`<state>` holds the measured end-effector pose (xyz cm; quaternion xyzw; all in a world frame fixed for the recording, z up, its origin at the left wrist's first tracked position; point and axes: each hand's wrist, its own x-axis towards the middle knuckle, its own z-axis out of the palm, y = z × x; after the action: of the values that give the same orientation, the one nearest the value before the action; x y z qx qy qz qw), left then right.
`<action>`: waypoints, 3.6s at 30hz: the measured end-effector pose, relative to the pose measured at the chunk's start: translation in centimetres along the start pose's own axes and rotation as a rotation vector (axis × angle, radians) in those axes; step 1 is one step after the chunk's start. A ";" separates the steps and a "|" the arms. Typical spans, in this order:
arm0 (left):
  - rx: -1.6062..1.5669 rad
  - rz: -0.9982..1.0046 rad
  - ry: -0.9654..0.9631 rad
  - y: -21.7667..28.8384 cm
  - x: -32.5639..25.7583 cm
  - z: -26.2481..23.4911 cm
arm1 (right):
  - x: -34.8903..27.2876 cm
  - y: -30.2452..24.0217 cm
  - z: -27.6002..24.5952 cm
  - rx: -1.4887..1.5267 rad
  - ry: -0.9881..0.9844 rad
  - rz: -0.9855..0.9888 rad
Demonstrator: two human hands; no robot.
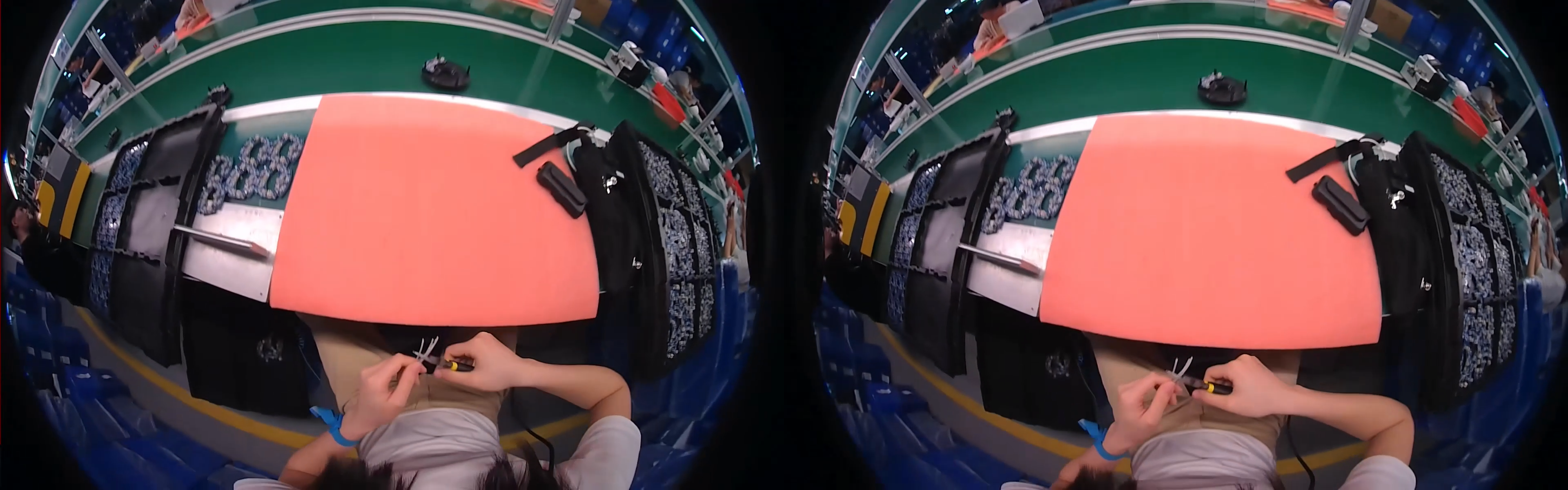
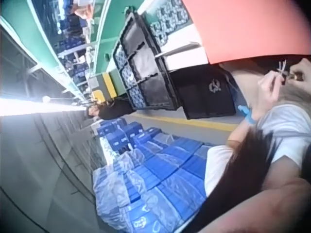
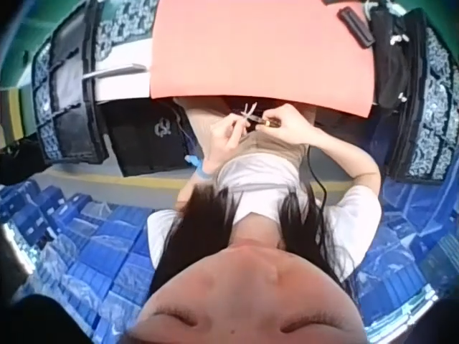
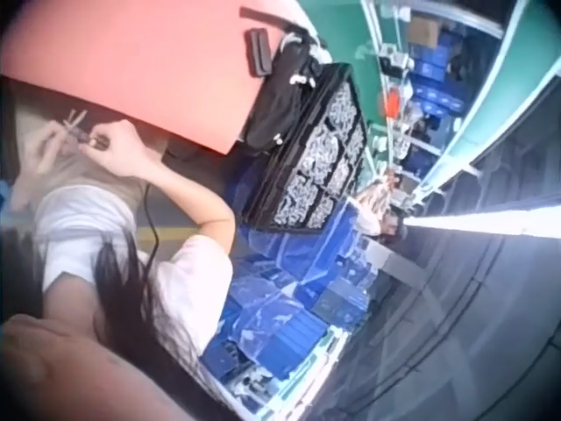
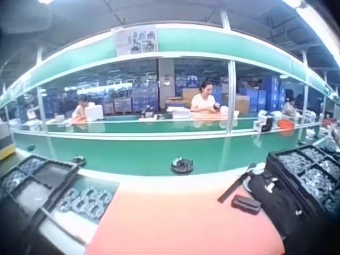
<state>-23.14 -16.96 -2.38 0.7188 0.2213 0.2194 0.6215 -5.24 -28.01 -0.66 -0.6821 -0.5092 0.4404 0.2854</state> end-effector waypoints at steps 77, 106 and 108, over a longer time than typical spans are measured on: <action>-0.222 -0.016 0.449 -7.6 2.5 -2.5 | 5.4 -11.1 -10.7 -0.014 0.162 -0.195; 0.939 0.399 0.560 6.3 13.9 -18.0 | 25.1 -2.3 -10.4 -0.795 0.790 -0.477; 1.032 0.287 0.523 5.2 15.5 -21.3 | 25.1 -2.3 -10.4 -0.791 0.798 -0.479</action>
<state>-23.03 8.49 6.18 0.8728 0.3455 0.3351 0.0807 5.38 -2.93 -1.87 -0.7153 -0.6271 -0.1481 0.2705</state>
